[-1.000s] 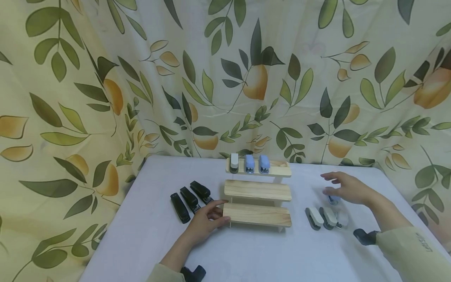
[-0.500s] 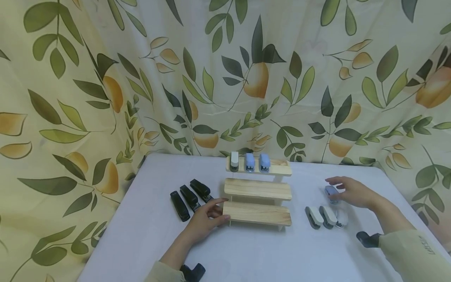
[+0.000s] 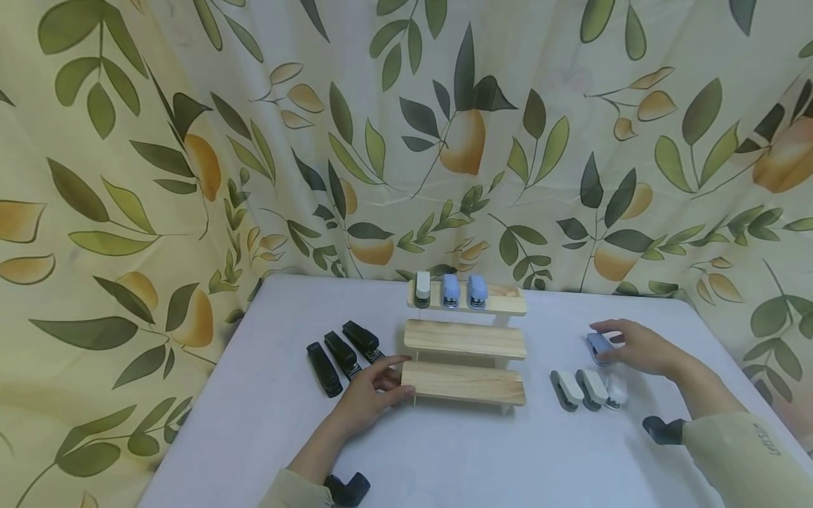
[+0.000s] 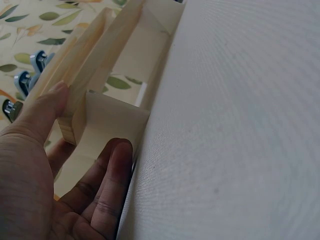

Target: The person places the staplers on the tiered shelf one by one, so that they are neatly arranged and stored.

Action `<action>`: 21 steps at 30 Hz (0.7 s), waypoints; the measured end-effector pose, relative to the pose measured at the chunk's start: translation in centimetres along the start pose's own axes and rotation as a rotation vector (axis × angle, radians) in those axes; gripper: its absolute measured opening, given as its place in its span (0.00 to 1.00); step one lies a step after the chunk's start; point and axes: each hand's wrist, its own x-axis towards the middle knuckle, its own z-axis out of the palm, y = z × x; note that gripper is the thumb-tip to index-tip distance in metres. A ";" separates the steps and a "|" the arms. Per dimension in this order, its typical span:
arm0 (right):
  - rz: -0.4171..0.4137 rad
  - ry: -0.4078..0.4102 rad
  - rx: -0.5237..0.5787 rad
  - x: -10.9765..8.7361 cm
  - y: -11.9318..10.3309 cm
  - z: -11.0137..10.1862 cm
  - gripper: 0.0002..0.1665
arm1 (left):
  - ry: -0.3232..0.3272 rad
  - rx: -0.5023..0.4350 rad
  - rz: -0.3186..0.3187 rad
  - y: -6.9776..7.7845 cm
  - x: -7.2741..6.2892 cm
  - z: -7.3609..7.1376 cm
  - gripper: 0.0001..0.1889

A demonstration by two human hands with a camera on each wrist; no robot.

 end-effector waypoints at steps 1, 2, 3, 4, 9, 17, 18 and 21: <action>0.003 -0.001 0.001 0.0 0.1 0.0 0.41 | 0.000 0.000 0.001 0.0 0.0 0.0 0.29; 0.008 -0.003 0.003 0.0 0.1 0.0 0.41 | 0.000 0.000 0.002 0.0 0.0 0.0 0.29; 0.011 -0.005 0.004 0.0 0.2 0.0 0.42 | -0.001 -0.001 0.002 0.0 0.0 0.0 0.29; 0.011 -0.005 0.005 0.0 0.3 0.0 0.42 | -0.001 -0.001 0.002 0.0 0.0 0.0 0.29; 0.011 -0.011 0.011 0.3 0.9 0.2 0.43 | -0.003 -0.003 0.000 0.0 0.0 -0.1 0.29; 0.031 -0.046 0.038 0.7 2.0 0.3 0.45 | -0.007 0.003 -0.007 -0.1 0.1 -0.1 0.30; 0.031 -0.048 0.038 0.7 2.0 0.3 0.45 | -0.007 0.001 -0.005 -0.1 0.1 -0.1 0.30; 0.035 -0.055 0.038 0.8 2.1 0.3 0.45 | -0.005 0.003 0.000 -0.1 0.1 -0.1 0.30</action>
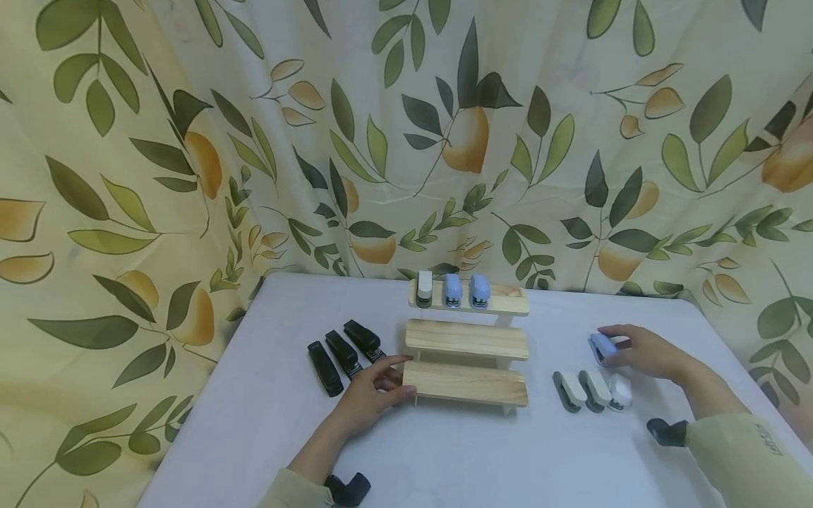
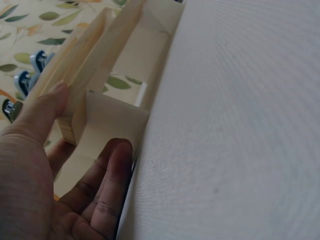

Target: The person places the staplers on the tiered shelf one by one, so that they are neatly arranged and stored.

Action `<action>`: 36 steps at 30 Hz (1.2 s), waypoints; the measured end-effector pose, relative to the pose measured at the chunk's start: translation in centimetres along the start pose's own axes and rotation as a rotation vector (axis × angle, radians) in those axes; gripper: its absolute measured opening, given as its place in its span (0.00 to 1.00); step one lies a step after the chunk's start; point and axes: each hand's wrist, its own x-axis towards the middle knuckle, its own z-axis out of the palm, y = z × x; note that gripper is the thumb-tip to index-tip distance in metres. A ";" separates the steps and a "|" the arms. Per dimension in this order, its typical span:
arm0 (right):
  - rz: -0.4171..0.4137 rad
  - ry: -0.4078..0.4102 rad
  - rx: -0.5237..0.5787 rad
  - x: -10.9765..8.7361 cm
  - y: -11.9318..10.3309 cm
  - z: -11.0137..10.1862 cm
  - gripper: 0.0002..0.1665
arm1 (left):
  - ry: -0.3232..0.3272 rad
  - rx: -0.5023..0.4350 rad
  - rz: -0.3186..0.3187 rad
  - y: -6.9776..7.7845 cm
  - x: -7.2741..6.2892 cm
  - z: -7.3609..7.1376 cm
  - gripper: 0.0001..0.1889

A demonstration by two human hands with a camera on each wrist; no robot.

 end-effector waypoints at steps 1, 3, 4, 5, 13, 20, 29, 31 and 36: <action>0.003 -0.001 0.000 0.0 0.0 0.0 0.45 | 0.000 0.000 0.000 0.0 0.0 0.0 0.30; 0.002 -0.002 -0.003 0.0 0.0 0.0 0.45 | 0.001 0.000 0.002 0.1 0.0 0.0 0.30; 0.002 -0.001 -0.004 0.1 0.0 0.0 0.45 | 0.001 0.003 0.000 0.1 0.0 0.0 0.30; 0.002 -0.001 -0.006 0.1 0.0 0.0 0.46 | 0.002 0.005 -0.002 0.1 0.0 0.0 0.30; -0.004 0.008 -0.021 0.4 0.1 0.2 0.47 | 0.004 -0.008 -0.005 0.1 0.0 0.0 0.30; -0.016 0.023 -0.027 0.5 0.3 0.4 0.48 | 0.001 -0.007 -0.001 -0.1 0.1 0.0 0.30; -0.008 0.037 -0.026 0.4 0.0 0.4 0.46 | -0.002 -0.016 0.005 0.1 0.0 0.0 0.30; -0.004 0.043 -0.024 0.5 0.1 0.5 0.47 | -0.002 -0.016 0.001 0.2 0.0 0.0 0.30; 0.010 0.058 -0.019 0.4 0.2 0.7 0.49 | -0.001 -0.020 -0.009 0.1 0.0 0.0 0.30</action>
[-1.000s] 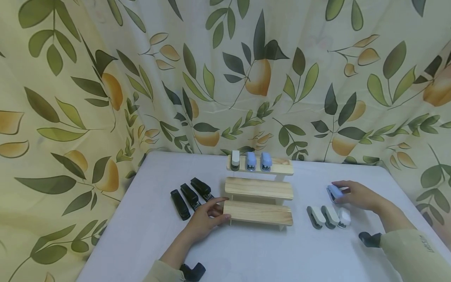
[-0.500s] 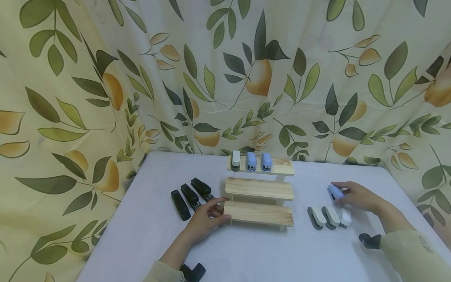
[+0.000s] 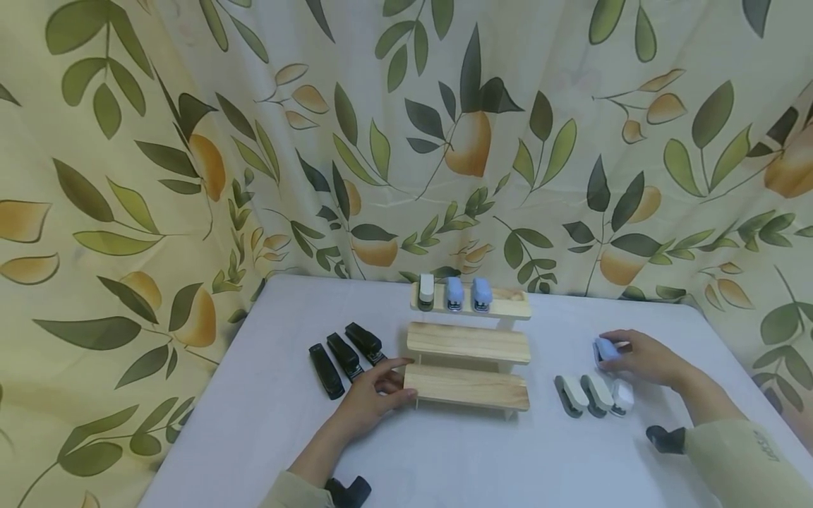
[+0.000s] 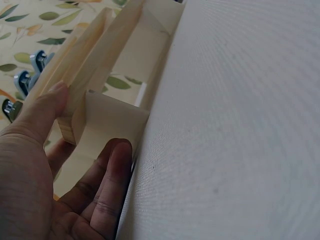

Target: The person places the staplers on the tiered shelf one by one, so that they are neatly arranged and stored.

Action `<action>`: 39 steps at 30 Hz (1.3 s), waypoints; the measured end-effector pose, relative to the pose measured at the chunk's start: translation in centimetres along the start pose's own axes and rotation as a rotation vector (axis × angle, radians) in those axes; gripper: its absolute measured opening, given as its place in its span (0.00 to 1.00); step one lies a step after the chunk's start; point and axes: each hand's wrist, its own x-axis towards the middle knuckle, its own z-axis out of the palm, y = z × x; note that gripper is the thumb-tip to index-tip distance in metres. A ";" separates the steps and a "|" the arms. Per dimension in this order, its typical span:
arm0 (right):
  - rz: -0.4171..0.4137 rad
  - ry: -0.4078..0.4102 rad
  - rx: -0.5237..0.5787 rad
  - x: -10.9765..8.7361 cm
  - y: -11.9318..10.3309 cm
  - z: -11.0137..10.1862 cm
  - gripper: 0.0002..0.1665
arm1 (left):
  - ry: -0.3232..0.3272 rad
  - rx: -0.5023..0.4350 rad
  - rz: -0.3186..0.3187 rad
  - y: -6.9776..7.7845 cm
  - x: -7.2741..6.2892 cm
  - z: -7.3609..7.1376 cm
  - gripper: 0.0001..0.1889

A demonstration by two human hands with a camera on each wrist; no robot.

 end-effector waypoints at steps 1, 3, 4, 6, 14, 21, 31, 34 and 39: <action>0.001 0.002 -0.001 0.0 0.0 0.0 0.49 | 0.001 -0.003 0.000 -0.1 0.0 0.0 0.30; 0.006 0.005 0.000 0.0 0.0 0.0 0.49 | 0.002 -0.004 0.003 -0.1 0.1 0.0 0.29; 0.009 0.007 0.001 0.0 0.0 0.0 0.49 | 0.002 -0.007 0.006 -0.1 0.1 0.0 0.29; 0.010 0.013 -0.002 0.0 -0.1 0.0 0.49 | 0.002 -0.009 0.010 -0.1 0.1 0.0 0.29; 0.004 0.034 0.004 -0.4 -0.3 0.2 0.51 | 0.004 -0.003 0.016 0.0 0.0 0.0 0.29; -0.009 0.055 0.002 -0.5 -0.7 0.2 0.50 | 0.005 -0.002 0.020 0.1 0.0 0.0 0.29; -0.013 0.067 0.004 -0.7 -1.1 0.3 0.50 | -0.001 -0.014 0.018 0.1 -0.1 0.1 0.29; -0.024 0.079 0.003 -0.9 -1.4 0.4 0.49 | 0.000 -0.016 0.018 0.2 -0.1 0.0 0.29; -0.042 0.094 0.004 -1.1 -2.1 0.3 0.48 | 0.003 -0.010 0.019 0.1 0.0 0.0 0.30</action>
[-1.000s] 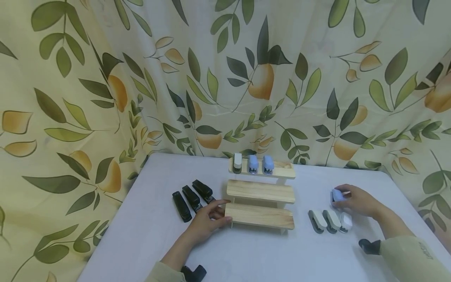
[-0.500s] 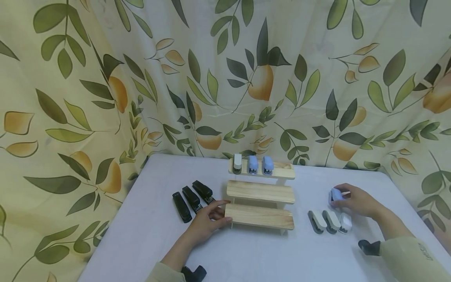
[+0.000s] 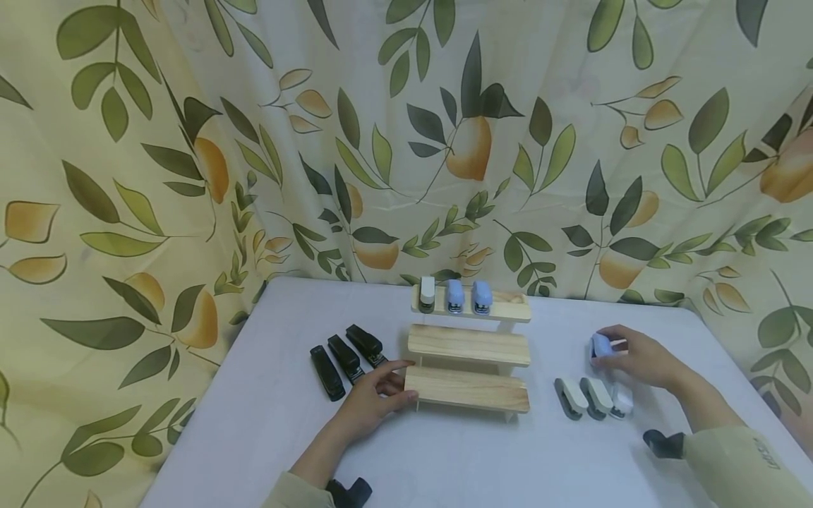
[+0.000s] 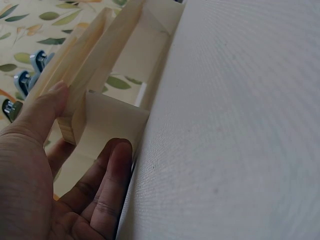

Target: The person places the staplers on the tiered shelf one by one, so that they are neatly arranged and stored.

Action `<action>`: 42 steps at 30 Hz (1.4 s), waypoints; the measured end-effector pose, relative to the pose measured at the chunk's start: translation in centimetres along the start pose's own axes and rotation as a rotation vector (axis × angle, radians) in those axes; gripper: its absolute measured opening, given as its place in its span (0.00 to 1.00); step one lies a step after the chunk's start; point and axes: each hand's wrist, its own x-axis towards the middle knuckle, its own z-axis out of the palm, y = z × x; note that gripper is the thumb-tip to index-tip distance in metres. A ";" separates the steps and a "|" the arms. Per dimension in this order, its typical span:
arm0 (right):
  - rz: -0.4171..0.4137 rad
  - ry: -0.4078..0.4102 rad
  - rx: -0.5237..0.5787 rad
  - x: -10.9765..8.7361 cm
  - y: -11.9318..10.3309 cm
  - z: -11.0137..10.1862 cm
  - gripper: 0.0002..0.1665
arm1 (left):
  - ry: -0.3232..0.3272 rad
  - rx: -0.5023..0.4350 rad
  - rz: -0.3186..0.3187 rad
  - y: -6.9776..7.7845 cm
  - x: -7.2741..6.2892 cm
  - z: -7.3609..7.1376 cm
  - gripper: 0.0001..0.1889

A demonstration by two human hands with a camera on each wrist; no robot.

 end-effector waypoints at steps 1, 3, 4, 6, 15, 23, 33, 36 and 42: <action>-0.002 0.003 0.000 0.0 -0.2 -0.1 0.48 | 0.000 0.002 0.004 0.0 0.0 0.0 0.30; -0.006 0.010 -0.002 -0.1 -0.5 -0.2 0.47 | 0.000 0.007 0.004 -0.1 0.0 0.0 0.30; -0.008 0.014 -0.002 -0.1 -0.6 -0.2 0.47 | 0.000 0.011 0.005 -0.1 0.1 0.0 0.30; -0.013 0.023 -0.002 -0.1 -0.9 -0.3 0.47 | 0.001 0.017 0.004 -0.2 0.1 0.0 0.30; -0.041 0.061 -0.008 0.0 -2.5 -0.5 0.45 | 0.004 0.036 0.004 -0.2 0.0 0.0 0.30; -0.073 0.080 -0.014 -0.1 -4.1 -0.9 0.46 | 0.008 0.024 0.007 -0.1 0.0 0.1 0.29; -0.122 0.107 -0.016 -0.5 -6.6 -1.2 0.46 | 0.004 -0.001 0.011 0.1 -0.1 0.1 0.29; -0.139 0.115 -0.016 -0.6 -7.2 -1.2 0.47 | 0.004 0.001 0.008 0.0 -0.1 0.1 0.29; -0.169 0.129 -0.009 -0.9 -8.5 -1.5 0.47 | 0.005 0.005 0.010 0.0 0.0 0.1 0.29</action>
